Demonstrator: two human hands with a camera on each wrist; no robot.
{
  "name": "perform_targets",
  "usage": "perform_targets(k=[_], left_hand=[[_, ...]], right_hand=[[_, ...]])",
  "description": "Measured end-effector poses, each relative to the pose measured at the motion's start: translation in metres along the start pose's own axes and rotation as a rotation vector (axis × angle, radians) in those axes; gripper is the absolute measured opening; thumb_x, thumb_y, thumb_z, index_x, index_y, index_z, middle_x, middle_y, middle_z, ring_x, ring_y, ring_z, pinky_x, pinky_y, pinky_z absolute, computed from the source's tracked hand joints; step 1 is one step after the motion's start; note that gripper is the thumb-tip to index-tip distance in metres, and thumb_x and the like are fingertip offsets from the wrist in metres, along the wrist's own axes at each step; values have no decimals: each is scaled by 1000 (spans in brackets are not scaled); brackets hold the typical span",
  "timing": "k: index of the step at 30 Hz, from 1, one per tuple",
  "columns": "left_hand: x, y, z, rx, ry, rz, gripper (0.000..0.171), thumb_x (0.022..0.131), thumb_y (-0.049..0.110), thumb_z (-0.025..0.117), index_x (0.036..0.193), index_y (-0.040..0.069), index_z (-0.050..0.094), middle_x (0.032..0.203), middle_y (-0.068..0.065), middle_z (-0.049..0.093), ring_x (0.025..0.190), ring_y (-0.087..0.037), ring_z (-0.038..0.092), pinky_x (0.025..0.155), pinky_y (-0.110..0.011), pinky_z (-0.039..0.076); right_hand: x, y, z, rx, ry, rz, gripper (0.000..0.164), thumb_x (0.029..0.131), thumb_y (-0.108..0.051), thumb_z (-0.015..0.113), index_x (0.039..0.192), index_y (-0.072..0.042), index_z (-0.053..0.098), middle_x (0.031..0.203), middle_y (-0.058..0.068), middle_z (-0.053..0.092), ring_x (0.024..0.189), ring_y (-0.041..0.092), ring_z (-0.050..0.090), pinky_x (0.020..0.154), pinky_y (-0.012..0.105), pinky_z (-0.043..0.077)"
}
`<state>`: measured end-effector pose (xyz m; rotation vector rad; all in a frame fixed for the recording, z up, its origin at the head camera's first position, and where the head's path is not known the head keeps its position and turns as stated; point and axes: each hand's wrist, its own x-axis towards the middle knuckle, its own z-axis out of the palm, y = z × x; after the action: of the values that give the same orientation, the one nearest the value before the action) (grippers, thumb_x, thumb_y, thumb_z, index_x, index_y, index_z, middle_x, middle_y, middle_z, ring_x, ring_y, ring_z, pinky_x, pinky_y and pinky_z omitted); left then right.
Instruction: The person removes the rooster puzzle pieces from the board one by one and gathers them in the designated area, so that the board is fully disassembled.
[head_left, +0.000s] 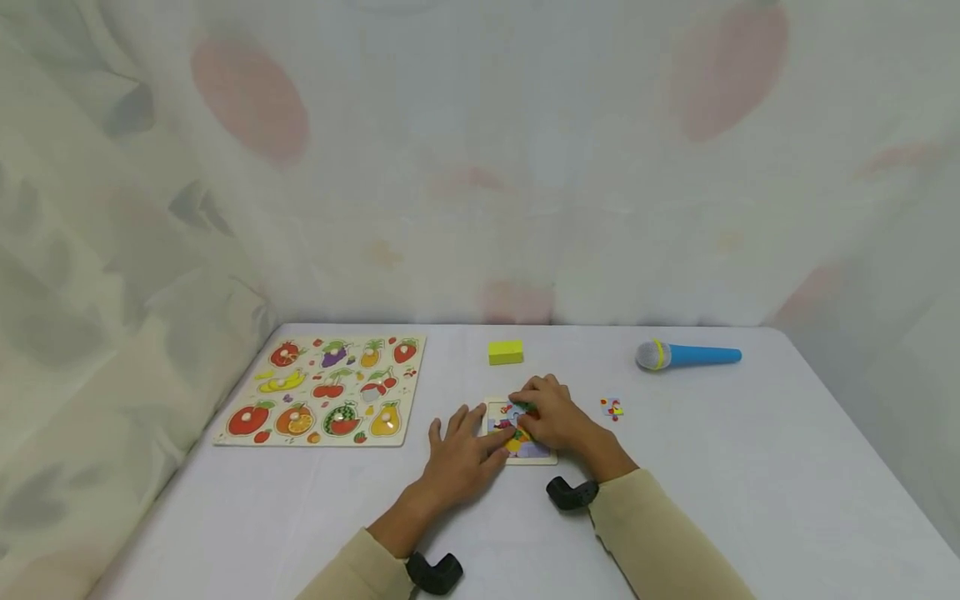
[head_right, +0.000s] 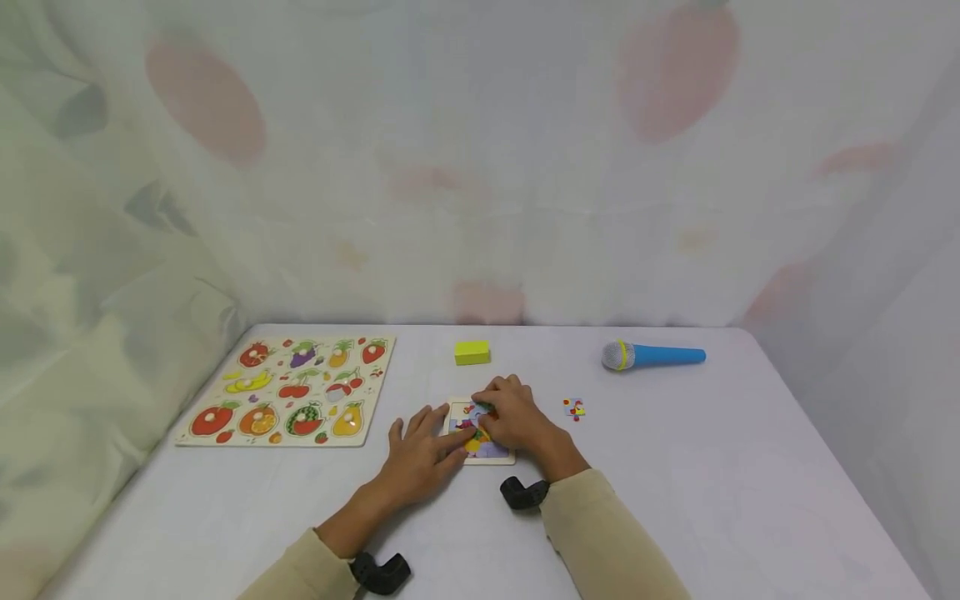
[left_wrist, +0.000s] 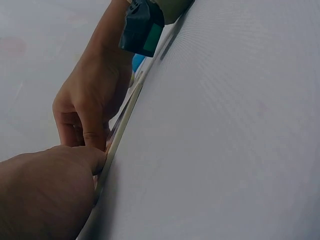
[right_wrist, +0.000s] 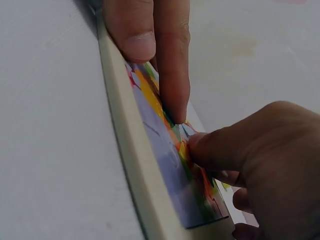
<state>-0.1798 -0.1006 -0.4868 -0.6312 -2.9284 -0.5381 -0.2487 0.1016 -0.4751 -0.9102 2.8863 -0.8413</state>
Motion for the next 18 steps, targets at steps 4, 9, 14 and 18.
perform_targets(k=[4,9,14,18], left_hand=[[-1,0,0,-11,8,2,35,96,42,54,129,37,63,149,-13,37,136,-41,27,98,-72,12],[-3,1,1,-23,9,10,35,96,42,54,129,36,63,148,-13,38,135,-41,27,98,-72,12],[-3,0,2,-10,19,6,35,96,43,54,129,37,63,148,-12,38,136,-40,27,98,-72,12],[-3,-1,2,-10,30,16,35,96,42,54,129,36,63,148,-13,38,136,-40,27,98,-72,12]], right_hand=[[0,-1,-1,-24,-9,2,36,90,-19,67,125,-12,66,109,-3,55,98,17,43,85,40,34],[-7,-4,-11,-19,72,-35,37,90,-17,67,126,-8,65,112,0,58,102,20,45,87,44,35],[-18,-5,-33,53,184,-112,36,88,-12,71,123,-6,66,113,2,61,104,21,47,87,47,36],[-28,-6,-52,70,247,-146,36,86,-10,74,121,-7,68,114,3,63,104,21,48,87,46,39]])
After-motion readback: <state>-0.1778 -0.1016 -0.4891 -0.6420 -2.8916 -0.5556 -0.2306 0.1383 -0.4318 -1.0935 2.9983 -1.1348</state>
